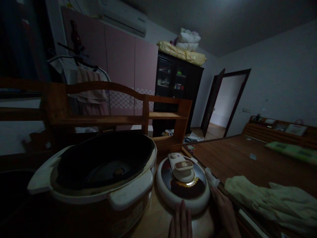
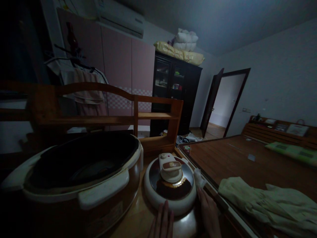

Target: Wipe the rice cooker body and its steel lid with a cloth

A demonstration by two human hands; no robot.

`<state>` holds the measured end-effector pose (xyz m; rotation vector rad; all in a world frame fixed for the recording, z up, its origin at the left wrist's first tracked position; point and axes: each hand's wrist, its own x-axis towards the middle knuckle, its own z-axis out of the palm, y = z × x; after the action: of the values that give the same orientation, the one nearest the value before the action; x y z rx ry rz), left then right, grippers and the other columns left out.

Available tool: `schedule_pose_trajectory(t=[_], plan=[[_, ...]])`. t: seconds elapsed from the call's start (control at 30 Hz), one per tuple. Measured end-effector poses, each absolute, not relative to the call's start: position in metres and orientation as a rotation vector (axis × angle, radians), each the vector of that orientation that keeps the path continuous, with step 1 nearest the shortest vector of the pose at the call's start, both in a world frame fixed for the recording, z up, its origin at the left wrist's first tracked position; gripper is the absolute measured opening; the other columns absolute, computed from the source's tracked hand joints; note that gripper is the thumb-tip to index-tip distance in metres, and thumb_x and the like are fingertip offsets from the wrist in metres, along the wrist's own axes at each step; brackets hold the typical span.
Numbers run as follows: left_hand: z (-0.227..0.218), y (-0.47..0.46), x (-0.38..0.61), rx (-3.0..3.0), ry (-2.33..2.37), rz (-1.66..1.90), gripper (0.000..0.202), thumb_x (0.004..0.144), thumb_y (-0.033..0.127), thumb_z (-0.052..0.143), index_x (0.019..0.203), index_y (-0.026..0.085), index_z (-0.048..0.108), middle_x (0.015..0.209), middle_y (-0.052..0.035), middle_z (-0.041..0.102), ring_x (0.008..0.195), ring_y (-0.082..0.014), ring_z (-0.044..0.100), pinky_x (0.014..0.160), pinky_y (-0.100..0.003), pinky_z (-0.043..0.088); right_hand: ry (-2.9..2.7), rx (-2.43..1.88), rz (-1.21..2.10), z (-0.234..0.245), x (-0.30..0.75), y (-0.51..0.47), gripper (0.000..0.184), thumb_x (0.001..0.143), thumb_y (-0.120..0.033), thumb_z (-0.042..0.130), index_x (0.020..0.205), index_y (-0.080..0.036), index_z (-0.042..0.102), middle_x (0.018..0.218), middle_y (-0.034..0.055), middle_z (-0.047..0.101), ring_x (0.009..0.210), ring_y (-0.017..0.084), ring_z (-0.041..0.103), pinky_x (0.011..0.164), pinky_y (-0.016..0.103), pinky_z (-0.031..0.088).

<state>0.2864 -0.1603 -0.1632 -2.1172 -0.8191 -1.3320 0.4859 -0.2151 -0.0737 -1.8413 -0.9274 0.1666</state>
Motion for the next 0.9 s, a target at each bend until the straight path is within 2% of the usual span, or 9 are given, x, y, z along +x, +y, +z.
schedule_pose_trajectory(t=[0.2,0.33,0.4,0.5,0.53,0.67,0.8,0.9], plan=[[-0.165,-0.159,0.289,-2.072,-0.837,-1.359,0.038,0.08,0.012,0.056,0.115,0.017,0.07,0.131,-0.0123,0.066,0.117,-0.0275,0.065,0.084,-0.033,0.053,-1.015,-1.782,0.002,-0.09,0.479,-0.237,0.053,0.09,-0.056,0.046,0.114,-0.019,0.075,0.13,0.0079,0.067,0.128,0.033,0.057,0.113,0.044,0.039],[-0.162,-0.161,0.287,-2.086,-0.833,-1.363,0.035,0.083,0.013,0.055,0.115,0.017,0.071,0.129,-0.0125,0.067,0.116,-0.0276,0.065,0.083,-0.033,0.054,-1.143,-1.843,0.068,-0.058,0.484,-0.205,0.055,0.093,-0.056,0.041,0.121,-0.02,0.072,0.125,0.0101,0.07,0.12,0.034,0.062,0.103,0.047,0.046],[-0.16,-0.163,0.285,-2.135,-0.831,-1.332,0.036,0.085,0.016,0.055,0.117,0.015,0.07,0.13,-0.0135,0.066,0.117,-0.0292,0.064,0.086,-0.035,0.054,-1.205,-1.826,0.065,-0.038,0.493,-0.18,0.053,0.092,-0.056,0.044,0.12,-0.021,0.072,0.125,0.0092,0.07,0.12,0.033,0.063,0.104,0.043,0.045],[-0.158,-0.165,0.281,-2.169,-0.836,-1.296,0.039,0.085,0.018,0.056,0.122,0.014,0.068,0.133,-0.0149,0.064,0.119,-0.0307,0.063,0.089,-0.037,0.053,-1.274,-1.836,0.099,-0.021,0.508,-0.147,0.051,0.09,-0.058,0.048,0.109,-0.022,0.077,0.105,0.0089,0.077,0.103,0.035,0.07,0.094,0.043,0.049],[-0.158,-0.166,0.281,-2.167,-0.839,-1.292,0.04,0.085,0.018,0.056,0.123,0.014,0.067,0.135,-0.0151,0.062,0.12,-0.0306,0.062,0.089,-0.037,0.053,-1.287,-1.84,0.101,-0.019,0.513,-0.14,0.05,0.089,-0.059,0.05,0.11,-0.022,0.077,0.103,0.009,0.078,0.103,0.036,0.07,0.096,0.045,0.048],[-0.161,-0.165,0.283,-2.143,-0.835,-1.313,0.039,0.085,0.017,0.057,0.123,0.015,0.067,0.137,-0.0153,0.061,0.122,-0.03,0.061,0.089,-0.037,0.052,-1.329,-1.817,0.115,-0.023,0.518,-0.132,0.052,0.088,-0.058,0.054,0.124,-0.024,0.07,0.12,0.008,0.072,0.119,0.037,0.063,0.106,0.049,0.041],[-0.163,-0.163,0.285,-2.118,-0.835,-1.338,0.036,0.086,0.017,0.056,0.12,0.016,0.068,0.134,-0.0146,0.063,0.121,-0.0298,0.062,0.091,-0.037,0.05,-1.34,-1.752,0.122,-0.031,0.51,-0.141,0.054,0.092,-0.055,0.051,0.131,-0.02,0.065,0.14,0.0075,0.059,0.137,0.031,0.048,0.116,0.046,0.031],[-0.163,-0.162,0.285,-2.108,-0.832,-1.331,0.034,0.086,0.018,0.058,0.119,0.018,0.068,0.135,-0.0133,0.063,0.119,-0.0281,0.063,0.089,-0.035,0.049,-1.328,-1.709,0.137,-0.035,0.504,-0.147,0.056,0.092,-0.055,0.053,0.134,-0.019,0.062,0.145,0.0078,0.053,0.142,0.029,0.041,0.12,0.047,0.025]])
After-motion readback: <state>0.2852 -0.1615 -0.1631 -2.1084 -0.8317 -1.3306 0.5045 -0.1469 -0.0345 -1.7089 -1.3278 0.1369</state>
